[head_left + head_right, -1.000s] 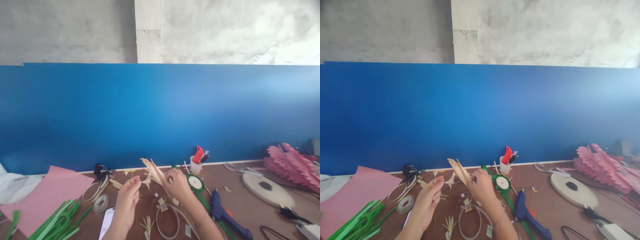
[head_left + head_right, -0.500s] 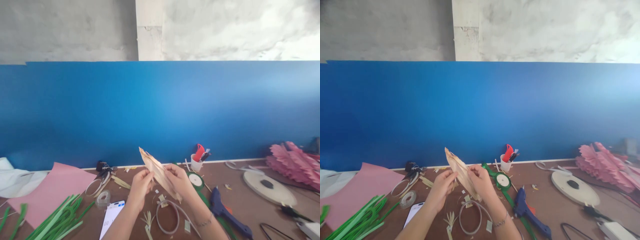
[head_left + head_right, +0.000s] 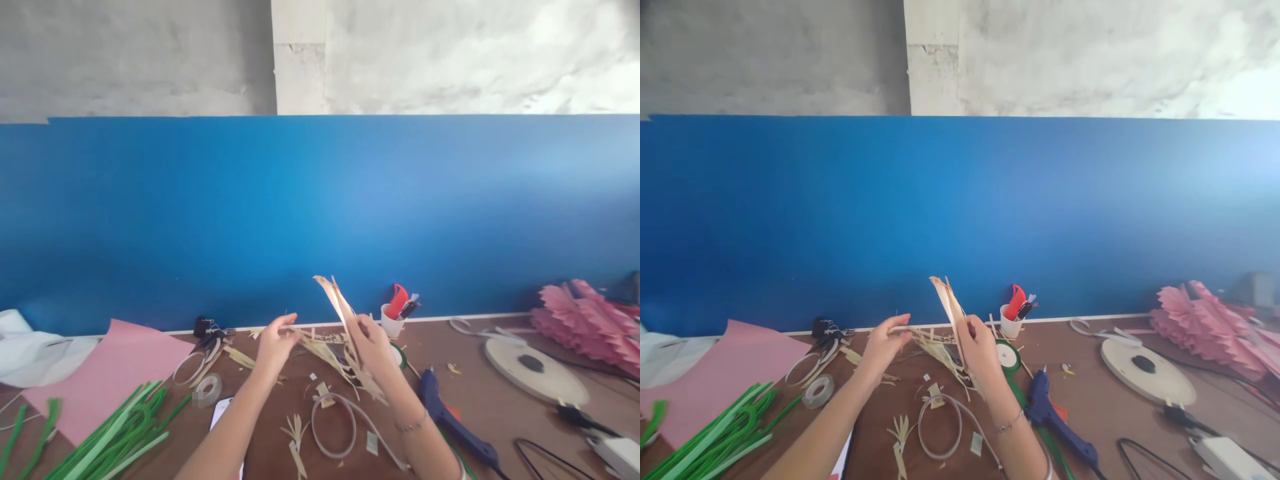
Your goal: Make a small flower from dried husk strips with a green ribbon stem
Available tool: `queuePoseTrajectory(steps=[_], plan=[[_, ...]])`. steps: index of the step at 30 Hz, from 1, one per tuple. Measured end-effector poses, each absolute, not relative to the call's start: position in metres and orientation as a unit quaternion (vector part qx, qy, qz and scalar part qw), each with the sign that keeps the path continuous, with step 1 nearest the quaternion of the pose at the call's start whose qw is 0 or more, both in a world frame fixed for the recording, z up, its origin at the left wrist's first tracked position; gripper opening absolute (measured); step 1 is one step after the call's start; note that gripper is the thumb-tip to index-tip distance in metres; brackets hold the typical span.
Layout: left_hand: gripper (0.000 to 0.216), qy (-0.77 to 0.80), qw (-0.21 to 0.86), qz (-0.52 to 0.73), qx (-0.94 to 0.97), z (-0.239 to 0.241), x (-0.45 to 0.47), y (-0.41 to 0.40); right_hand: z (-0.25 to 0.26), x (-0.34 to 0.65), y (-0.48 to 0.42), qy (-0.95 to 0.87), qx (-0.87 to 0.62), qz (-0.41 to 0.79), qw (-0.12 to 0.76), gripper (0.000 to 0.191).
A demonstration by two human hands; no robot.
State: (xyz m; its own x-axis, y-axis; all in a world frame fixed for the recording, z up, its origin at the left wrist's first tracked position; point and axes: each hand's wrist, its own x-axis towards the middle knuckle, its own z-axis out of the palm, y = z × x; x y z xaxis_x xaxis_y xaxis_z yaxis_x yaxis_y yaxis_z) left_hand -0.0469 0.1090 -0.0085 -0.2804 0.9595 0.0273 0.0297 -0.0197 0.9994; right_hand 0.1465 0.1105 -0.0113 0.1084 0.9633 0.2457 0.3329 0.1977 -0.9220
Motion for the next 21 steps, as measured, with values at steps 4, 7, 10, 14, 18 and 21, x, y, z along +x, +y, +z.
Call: queuePoseTrajectory(steps=[4, 7, 10, 14, 18, 21], plan=[[0.018, 0.565, 0.4, 0.575, 0.436, -0.001, -0.047, 0.104, -0.006, 0.139, 0.103, -0.626, -0.529, 0.297, 0.49, 0.022], [0.024, 0.536, 0.442, 0.561, 0.45, 0.008, -0.033, 0.09, 0.0, 0.13, 0.094, -0.643, -0.515, 0.288, 0.489, 0.012], [0.027, 0.504, 0.487, 0.545, 0.46, 0.016, -0.021, 0.077, 0.006, 0.123, 0.086, -0.645, -0.496, 0.303, 0.496, 0.01], [0.025, 0.461, 0.546, 0.522, 0.466, 0.024, -0.022, 0.071, 0.01, 0.123, 0.082, -0.62, -0.468, 0.379, 0.503, 0.017], [0.032, 0.428, 0.59, 0.507, 0.461, 0.027, -0.03, 0.071, 0.012, 0.128, 0.083, -0.59, -0.437, 0.459, 0.5, 0.035], [0.031, 0.439, 0.584, 0.519, 0.444, 0.025, -0.029, 0.071, 0.015, 0.128, 0.082, -0.57, -0.434, 0.486, 0.501, 0.038]])
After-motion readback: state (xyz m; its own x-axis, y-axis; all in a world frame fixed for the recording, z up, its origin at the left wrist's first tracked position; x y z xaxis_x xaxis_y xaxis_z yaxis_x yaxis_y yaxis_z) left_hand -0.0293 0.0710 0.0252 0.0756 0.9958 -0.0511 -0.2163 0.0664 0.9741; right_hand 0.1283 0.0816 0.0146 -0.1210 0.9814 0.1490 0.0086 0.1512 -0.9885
